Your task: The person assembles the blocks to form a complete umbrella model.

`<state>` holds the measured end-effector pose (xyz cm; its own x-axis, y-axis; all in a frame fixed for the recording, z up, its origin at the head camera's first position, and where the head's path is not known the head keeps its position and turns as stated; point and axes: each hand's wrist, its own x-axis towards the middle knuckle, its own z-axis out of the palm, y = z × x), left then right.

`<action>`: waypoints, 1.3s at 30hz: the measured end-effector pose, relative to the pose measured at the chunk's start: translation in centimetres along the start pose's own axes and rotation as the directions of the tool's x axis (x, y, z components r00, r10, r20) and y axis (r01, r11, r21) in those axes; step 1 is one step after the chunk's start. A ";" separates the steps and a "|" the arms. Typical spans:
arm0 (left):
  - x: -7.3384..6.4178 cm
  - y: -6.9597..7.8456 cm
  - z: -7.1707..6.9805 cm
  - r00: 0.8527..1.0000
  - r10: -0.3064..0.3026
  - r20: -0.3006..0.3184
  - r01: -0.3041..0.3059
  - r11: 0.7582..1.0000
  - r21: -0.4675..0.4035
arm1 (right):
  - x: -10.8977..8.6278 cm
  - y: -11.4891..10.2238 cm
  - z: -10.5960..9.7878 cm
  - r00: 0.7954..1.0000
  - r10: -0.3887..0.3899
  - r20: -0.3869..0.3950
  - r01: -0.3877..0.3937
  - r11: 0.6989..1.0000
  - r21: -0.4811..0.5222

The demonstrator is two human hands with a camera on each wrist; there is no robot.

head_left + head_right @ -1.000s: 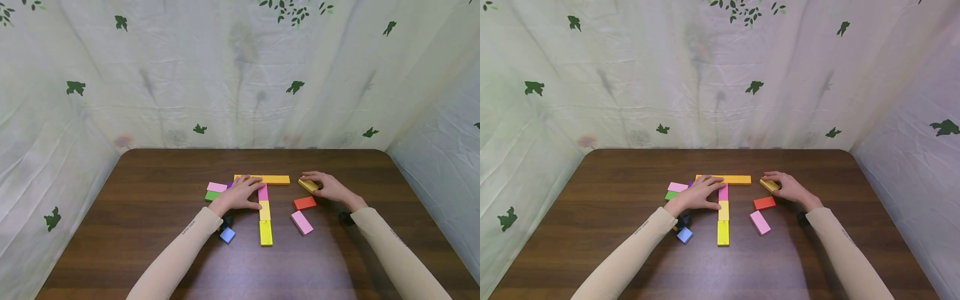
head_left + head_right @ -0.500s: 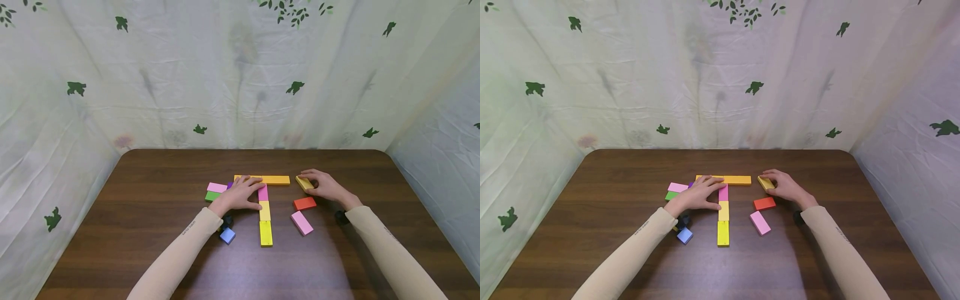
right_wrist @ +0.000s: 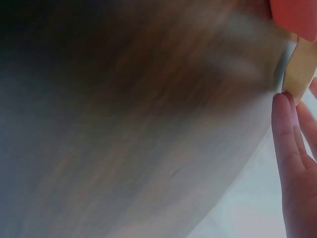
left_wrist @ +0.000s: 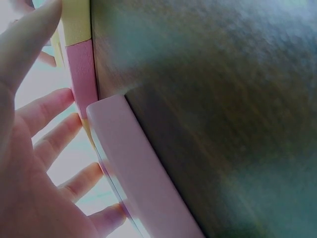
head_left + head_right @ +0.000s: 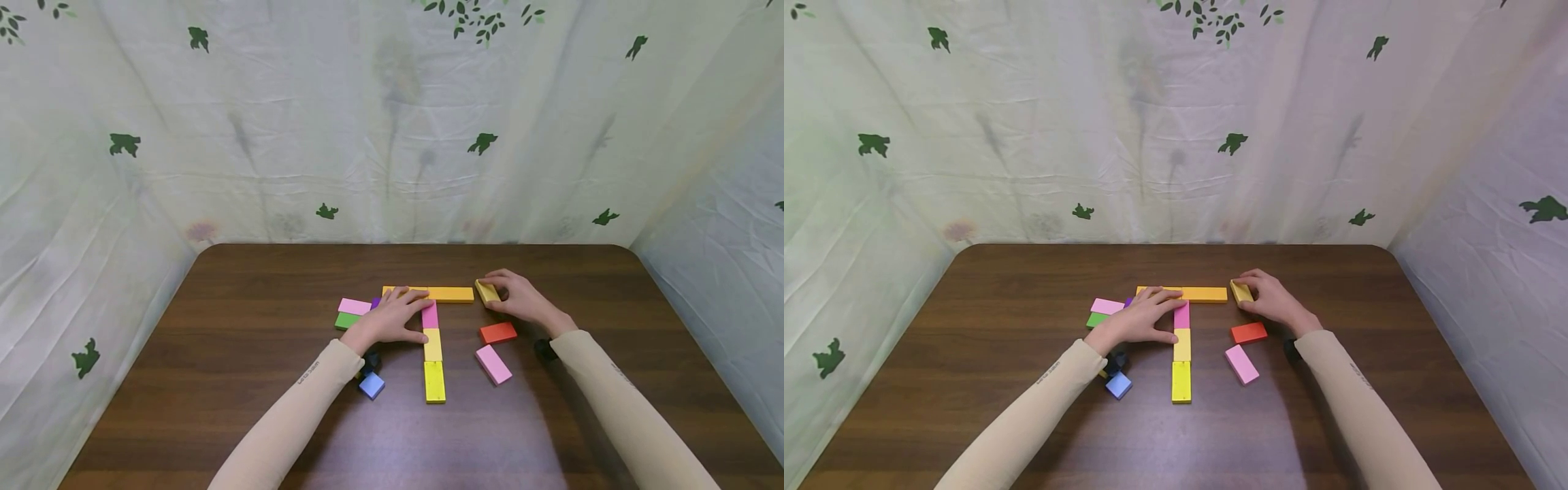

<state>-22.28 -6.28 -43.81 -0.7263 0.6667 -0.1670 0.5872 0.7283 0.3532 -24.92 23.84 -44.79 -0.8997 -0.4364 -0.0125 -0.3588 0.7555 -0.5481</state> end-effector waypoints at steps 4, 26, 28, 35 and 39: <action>0.0 0.0 0.0 1.000 0.004 0.000 -0.004 1.000 -0.001 | 0.4 -0.3 0.1 1.000 0.019 -0.003 -0.019 1.000 -0.003; -0.1 0.1 -0.1 1.000 0.005 -0.004 -0.005 1.000 -0.017 | 1.8 -0.7 0.5 1.000 0.022 -0.014 -0.023 0.999 -0.029; -0.1 0.0 -0.1 1.000 0.008 -0.005 -0.008 1.000 -0.020 | 1.9 -0.8 0.5 1.000 0.025 -0.013 -0.025 0.999 -0.023; 0.0 -0.1 0.0 1.000 0.007 -0.004 -0.007 1.000 -0.022 | 2.0 -0.8 0.6 1.000 0.017 -0.009 -0.017 1.000 -0.017; 0.1 -0.2 0.0 1.000 0.008 -0.003 -0.008 1.000 -0.014 | 2.0 -0.7 0.6 1.000 0.006 -0.002 -0.006 0.999 -0.034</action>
<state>-22.44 -6.38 -43.92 -0.7227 0.6721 -0.1612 0.5882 0.7205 0.3672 -26.31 22.15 -44.95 -0.9023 -0.4310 -0.0144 -0.3616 0.7744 -0.5191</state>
